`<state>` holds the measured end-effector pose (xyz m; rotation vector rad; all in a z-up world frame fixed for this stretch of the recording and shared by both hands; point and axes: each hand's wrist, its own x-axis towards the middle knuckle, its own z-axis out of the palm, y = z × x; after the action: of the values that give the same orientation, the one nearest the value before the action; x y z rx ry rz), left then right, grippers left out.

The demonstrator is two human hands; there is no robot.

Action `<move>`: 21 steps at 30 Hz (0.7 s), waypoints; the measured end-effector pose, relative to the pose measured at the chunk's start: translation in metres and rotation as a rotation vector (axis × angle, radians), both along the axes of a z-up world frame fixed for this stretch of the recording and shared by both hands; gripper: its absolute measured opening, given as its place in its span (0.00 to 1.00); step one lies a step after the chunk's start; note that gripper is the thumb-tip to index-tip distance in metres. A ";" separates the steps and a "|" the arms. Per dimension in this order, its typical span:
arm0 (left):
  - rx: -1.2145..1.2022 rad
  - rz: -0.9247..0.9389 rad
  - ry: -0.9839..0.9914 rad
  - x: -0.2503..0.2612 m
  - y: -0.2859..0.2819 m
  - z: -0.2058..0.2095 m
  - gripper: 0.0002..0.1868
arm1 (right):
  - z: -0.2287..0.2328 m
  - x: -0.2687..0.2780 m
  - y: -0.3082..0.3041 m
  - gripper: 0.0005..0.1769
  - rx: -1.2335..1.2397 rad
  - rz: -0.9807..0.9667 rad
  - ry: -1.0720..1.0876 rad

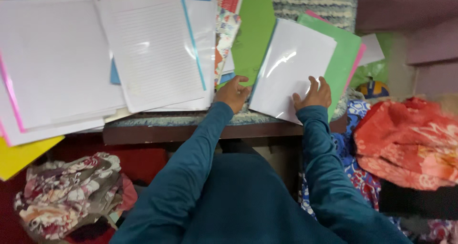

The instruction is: The person sits on the floor and sorts through a pile of colorful folders and plastic sleeves. They pick up individual items, open them to check the contents, and place them into separate stacks. The person also uses rubber bands to bundle some of the files together.

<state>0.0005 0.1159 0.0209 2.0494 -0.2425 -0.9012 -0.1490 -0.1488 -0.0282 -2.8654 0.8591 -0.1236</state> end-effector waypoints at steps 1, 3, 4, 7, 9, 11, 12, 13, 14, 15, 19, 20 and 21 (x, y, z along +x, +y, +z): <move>-0.007 0.021 -0.030 0.002 0.009 0.007 0.20 | 0.005 0.010 0.008 0.44 -0.020 0.046 -0.032; 0.003 0.096 -0.069 0.009 0.032 0.020 0.18 | 0.013 0.032 0.023 0.40 -0.010 0.119 -0.082; 0.006 0.133 -0.091 0.013 0.044 0.025 0.18 | 0.016 0.044 0.031 0.39 0.021 0.150 -0.104; 0.021 0.271 -0.084 0.018 0.084 0.035 0.16 | 0.022 0.076 0.065 0.35 0.083 0.222 -0.136; 0.007 0.379 -0.147 0.022 0.112 0.038 0.15 | 0.026 0.095 0.093 0.32 0.138 0.276 -0.163; 0.016 0.468 -0.197 0.024 0.136 0.040 0.13 | 0.032 0.108 0.120 0.30 0.219 0.335 -0.192; 0.031 0.504 -0.219 0.025 0.148 0.041 0.13 | 0.036 0.113 0.133 0.31 0.250 0.370 -0.197; 0.046 0.541 -0.240 0.027 0.159 0.041 0.12 | 0.040 0.119 0.145 0.31 0.281 0.406 -0.202; 0.053 0.537 -0.272 0.031 0.169 0.042 0.13 | 0.044 0.127 0.158 0.31 0.311 0.440 -0.209; 0.059 0.534 -0.305 0.035 0.179 0.043 0.13 | 0.047 0.136 0.171 0.31 0.350 0.430 -0.187; 0.167 0.418 -0.489 0.048 0.216 0.046 0.15 | 0.059 0.154 0.220 0.33 0.560 0.357 -0.068; 0.163 0.399 -0.469 0.055 0.221 0.047 0.16 | 0.060 0.164 0.228 0.35 0.620 0.335 -0.048; 0.159 0.379 -0.448 0.059 0.226 0.047 0.17 | 0.061 0.174 0.235 0.37 0.619 0.336 -0.057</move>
<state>0.0595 0.3417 0.0678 2.3241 -0.0159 -0.2301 0.0254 0.0865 0.0327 -2.3547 0.3121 0.0860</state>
